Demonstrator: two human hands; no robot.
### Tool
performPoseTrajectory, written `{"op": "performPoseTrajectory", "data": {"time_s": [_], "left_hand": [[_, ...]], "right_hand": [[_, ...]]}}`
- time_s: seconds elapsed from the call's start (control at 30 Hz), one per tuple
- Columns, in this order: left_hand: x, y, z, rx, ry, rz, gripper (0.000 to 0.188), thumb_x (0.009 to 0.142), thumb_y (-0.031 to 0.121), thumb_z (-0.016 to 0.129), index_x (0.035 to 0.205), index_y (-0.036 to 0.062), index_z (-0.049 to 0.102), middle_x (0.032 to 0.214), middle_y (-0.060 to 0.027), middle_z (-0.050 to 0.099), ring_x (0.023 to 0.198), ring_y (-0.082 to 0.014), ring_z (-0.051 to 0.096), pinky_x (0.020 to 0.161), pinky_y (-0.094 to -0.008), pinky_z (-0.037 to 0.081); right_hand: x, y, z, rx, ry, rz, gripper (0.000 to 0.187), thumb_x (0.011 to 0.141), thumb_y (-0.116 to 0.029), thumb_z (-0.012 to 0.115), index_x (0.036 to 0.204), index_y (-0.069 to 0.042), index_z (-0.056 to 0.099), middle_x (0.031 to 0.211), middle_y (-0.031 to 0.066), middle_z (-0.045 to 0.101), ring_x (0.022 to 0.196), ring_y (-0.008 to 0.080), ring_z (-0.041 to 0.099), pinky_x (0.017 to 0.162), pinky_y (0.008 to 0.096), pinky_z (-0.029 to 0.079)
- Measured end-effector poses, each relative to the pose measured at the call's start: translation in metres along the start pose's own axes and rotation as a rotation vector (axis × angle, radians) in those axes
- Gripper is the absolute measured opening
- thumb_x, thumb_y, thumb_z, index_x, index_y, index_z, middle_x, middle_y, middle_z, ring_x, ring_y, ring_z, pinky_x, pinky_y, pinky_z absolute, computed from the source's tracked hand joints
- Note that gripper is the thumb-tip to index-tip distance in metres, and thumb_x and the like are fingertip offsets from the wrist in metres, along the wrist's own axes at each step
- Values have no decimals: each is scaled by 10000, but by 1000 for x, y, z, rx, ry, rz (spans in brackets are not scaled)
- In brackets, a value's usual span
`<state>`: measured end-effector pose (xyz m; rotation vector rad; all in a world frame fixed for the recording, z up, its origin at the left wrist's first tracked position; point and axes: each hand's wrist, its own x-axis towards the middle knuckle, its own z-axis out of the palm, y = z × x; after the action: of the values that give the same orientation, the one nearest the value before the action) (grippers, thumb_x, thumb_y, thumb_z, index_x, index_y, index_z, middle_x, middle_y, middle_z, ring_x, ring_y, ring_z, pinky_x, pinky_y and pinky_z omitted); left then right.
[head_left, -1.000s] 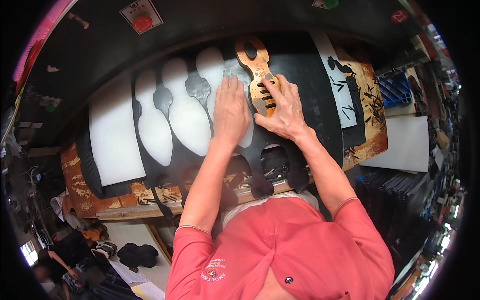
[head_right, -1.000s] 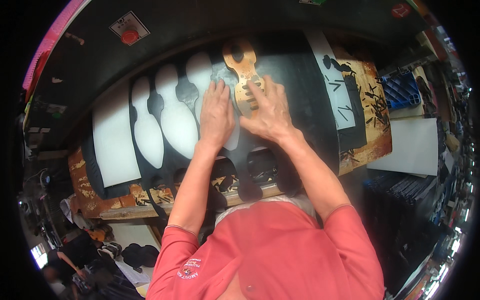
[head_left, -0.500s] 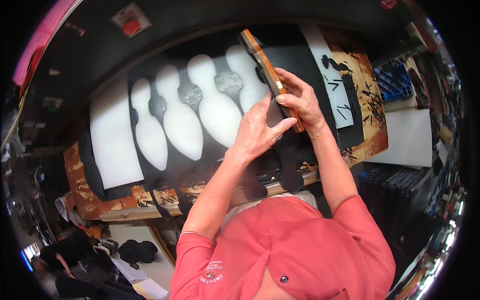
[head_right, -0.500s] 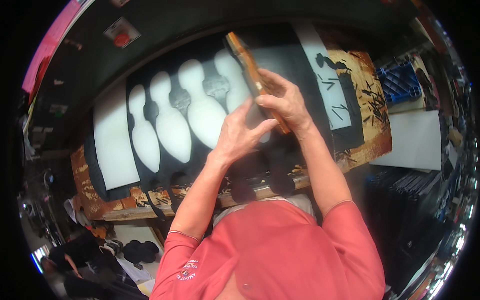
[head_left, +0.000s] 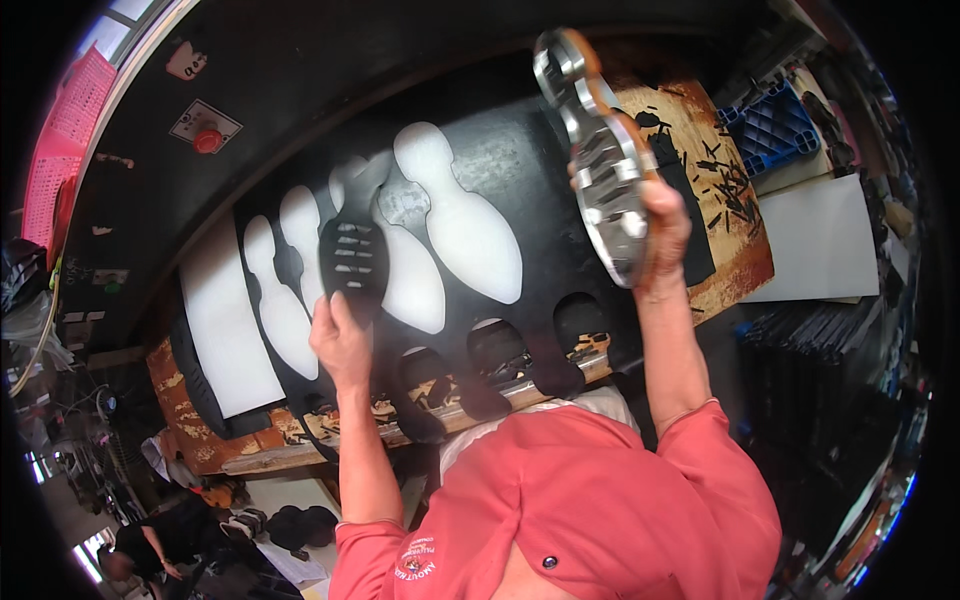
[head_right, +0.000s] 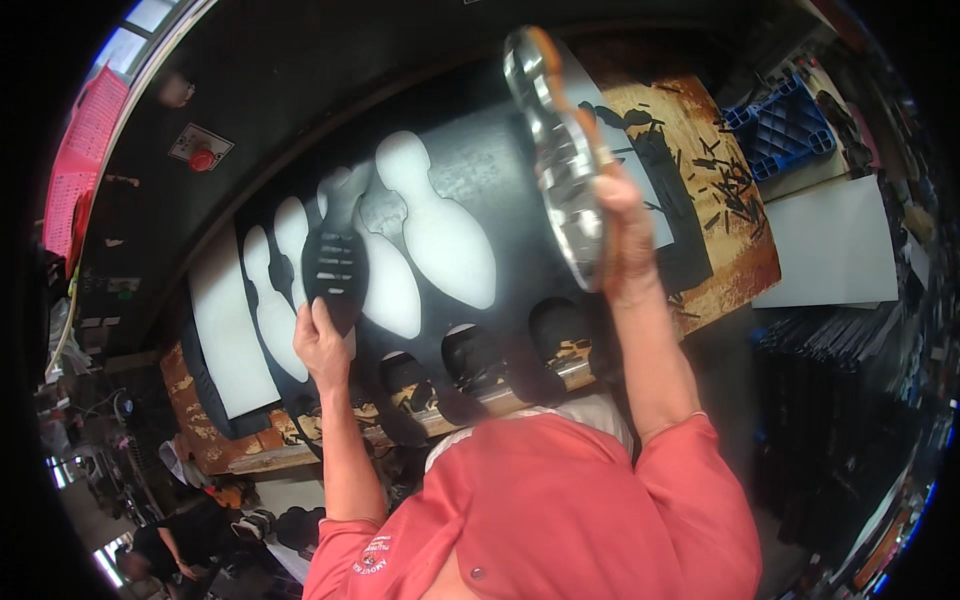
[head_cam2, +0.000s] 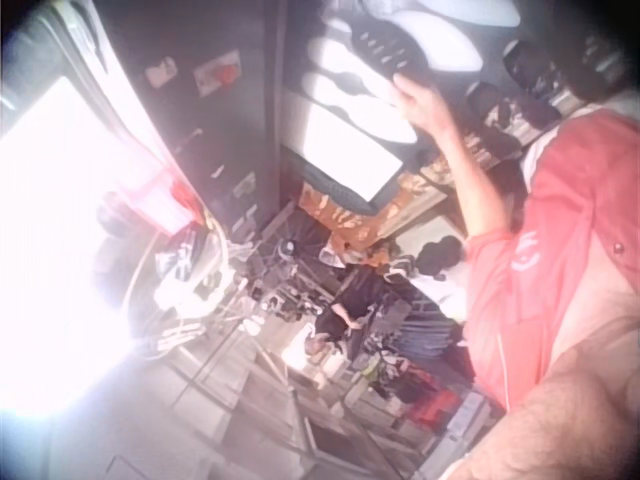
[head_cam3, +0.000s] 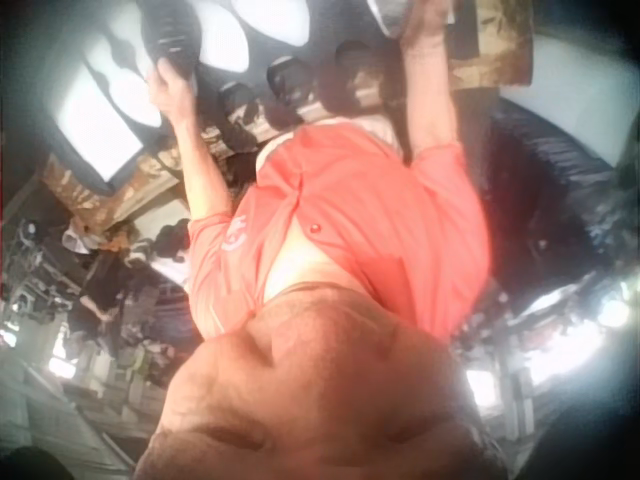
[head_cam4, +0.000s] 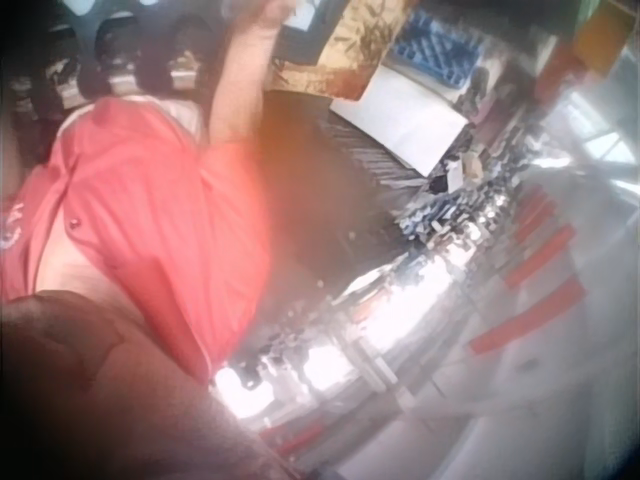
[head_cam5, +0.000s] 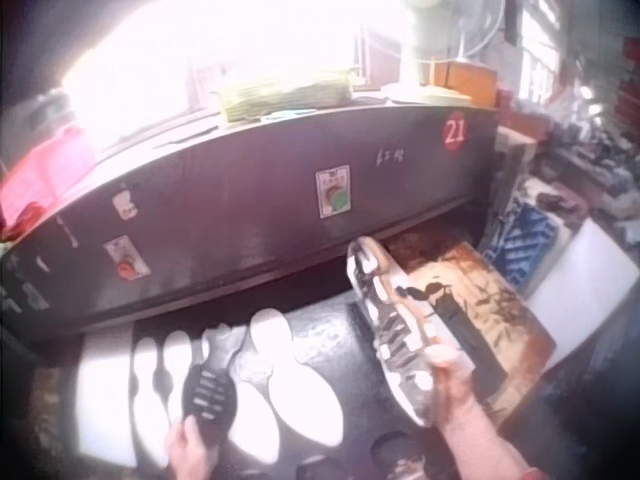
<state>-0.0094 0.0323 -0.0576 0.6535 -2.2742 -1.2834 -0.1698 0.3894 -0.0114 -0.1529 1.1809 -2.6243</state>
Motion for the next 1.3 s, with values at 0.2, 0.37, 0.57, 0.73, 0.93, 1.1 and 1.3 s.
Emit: {"op": "performPoseTrajectory", "data": {"time_s": [0.2,0.37,0.57,0.73,0.93,1.1,1.3], "left_hand": [[-10,-29,-1,28,101,47,205,1122,127,570,1066,-41,675,906,-62,709,816,-125,611,754,-309,520],[-10,-31,0,61,96,78,204,1120,138,583,1094,-35,687,906,-71,706,812,-137,605,760,-310,518],[-11,-30,-3,89,76,80,187,1114,118,579,1098,-35,686,897,-72,705,798,-137,607,756,-310,519],[-10,-25,-1,69,82,96,191,1118,126,581,1073,-25,689,872,-54,694,791,-118,593,742,-295,510],[-10,-25,-1,83,83,98,199,1124,138,584,1069,-26,684,845,-41,665,772,-106,561,723,-284,496],[-11,-28,-3,70,72,72,253,1134,198,599,1062,-27,692,907,-38,696,826,-111,580,763,-291,509],[-10,-22,-1,28,78,59,246,1130,192,605,1080,-26,706,923,-37,707,840,-102,590,769,-287,514]], "right_hand": [[31,-71,-11,672,-314,-61,1044,827,-421,873,1638,-14,356,1612,362,303,1462,518,399,1200,580,455],[29,-2,-29,1197,-25,82,790,882,-392,796,1553,-78,521,1585,327,355,1396,477,432,1103,565,483],[33,-10,-52,422,226,165,629,999,-483,668,1422,-26,584,1289,228,658,1139,409,672,890,543,593],[33,-5,-46,-1092,263,77,828,893,-416,842,1511,60,561,1366,213,659,1164,349,684,1062,434,539],[36,63,-70,-1463,270,-475,476,989,-279,731,1354,23,682,1392,195,586,1314,366,584,1139,444,467],[63,16,-117,-1601,282,-308,298,1012,-157,630,1216,16,762,1267,210,712,1184,324,670,1005,421,554],[39,10,-74,-1642,424,-241,732,961,-422,729,1476,73,573,1447,315,604,1361,419,566,1179,505,436]]}}
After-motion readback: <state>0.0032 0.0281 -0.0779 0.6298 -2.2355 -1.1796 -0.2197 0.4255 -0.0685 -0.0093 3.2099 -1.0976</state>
